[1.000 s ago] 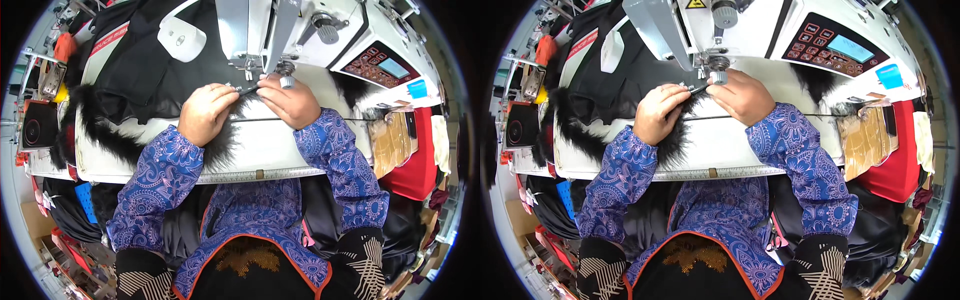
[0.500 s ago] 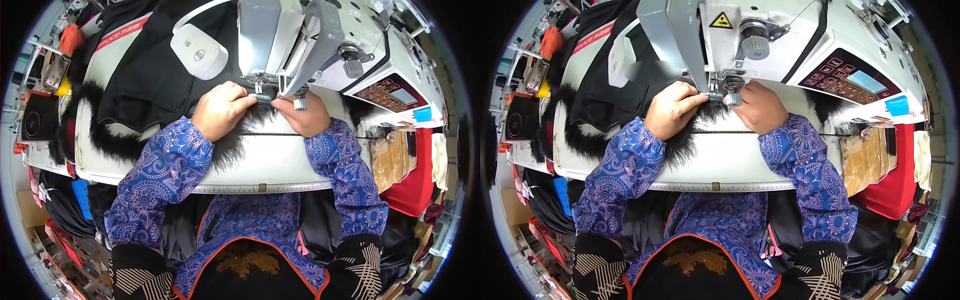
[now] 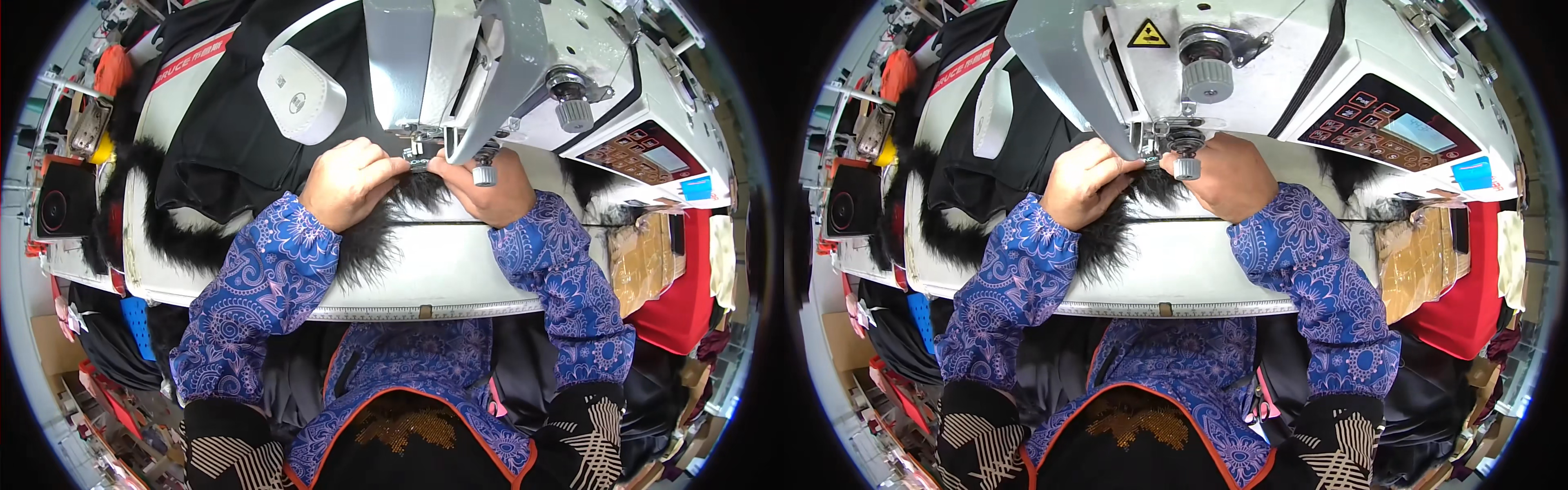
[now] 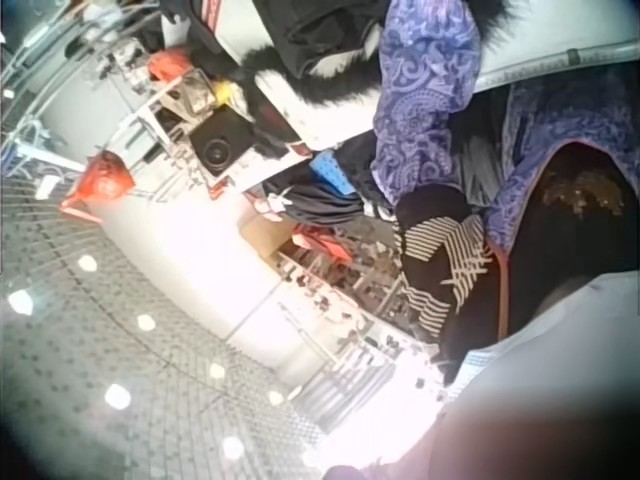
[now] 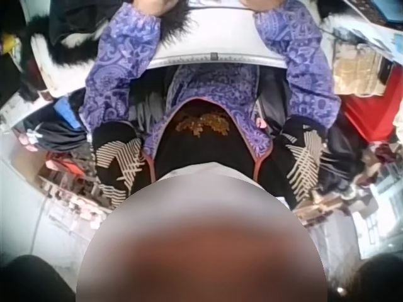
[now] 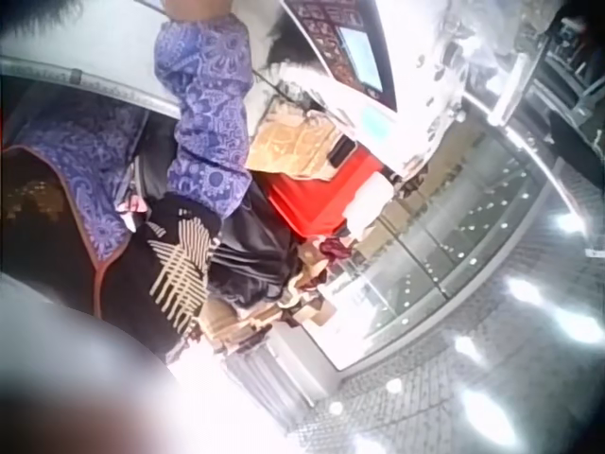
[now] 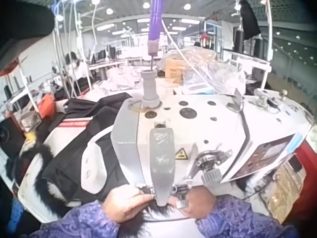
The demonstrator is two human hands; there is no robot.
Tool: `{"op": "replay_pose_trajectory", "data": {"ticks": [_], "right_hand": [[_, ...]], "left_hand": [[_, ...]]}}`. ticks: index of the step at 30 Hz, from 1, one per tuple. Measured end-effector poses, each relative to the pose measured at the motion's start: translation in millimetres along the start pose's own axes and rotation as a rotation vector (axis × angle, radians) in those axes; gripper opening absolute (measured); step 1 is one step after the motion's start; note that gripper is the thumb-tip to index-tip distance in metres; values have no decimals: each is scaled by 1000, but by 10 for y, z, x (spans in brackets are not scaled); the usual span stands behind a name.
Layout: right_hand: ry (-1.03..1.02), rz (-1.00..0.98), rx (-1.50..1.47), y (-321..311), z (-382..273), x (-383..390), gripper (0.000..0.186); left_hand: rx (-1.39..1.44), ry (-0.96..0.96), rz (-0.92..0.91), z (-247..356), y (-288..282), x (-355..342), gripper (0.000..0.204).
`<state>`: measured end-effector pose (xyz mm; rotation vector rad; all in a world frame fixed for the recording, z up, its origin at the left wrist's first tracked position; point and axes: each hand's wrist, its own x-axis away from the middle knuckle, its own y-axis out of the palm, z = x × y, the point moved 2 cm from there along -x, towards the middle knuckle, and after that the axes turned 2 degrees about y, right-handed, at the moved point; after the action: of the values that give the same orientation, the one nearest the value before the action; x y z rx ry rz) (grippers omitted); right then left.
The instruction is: Joining strips of black faux fur using an industrial sewing machine.
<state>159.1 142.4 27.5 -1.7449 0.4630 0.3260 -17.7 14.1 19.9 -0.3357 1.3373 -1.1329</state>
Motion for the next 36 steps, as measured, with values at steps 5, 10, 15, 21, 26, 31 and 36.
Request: {"op": "replay_pose_trajectory", "data": {"ticks": [5,10,15,21,26,31,36], "right_hand": [[163,-115,-246,-21,43,-12,20],[338,-128,-370,-29,20,-20,25],[64,-112,-31,14,-26,28,23],[97,-120,17,19,8,71,27],[107,-146,40,26,40,88,27],[95,-144,116,15,1,89,26],[149,-138,-12,-13,-20,48,23]], "left_hand": [[4,30,8,36,-42,-7,25],[-32,92,-6,35,-48,28,23],[-107,48,-7,89,-12,12,26],[-124,-9,-31,93,4,-4,21],[-117,90,-49,79,-7,34,23],[-97,176,-116,115,-42,0,26],[7,20,-91,56,54,20,27]]}}
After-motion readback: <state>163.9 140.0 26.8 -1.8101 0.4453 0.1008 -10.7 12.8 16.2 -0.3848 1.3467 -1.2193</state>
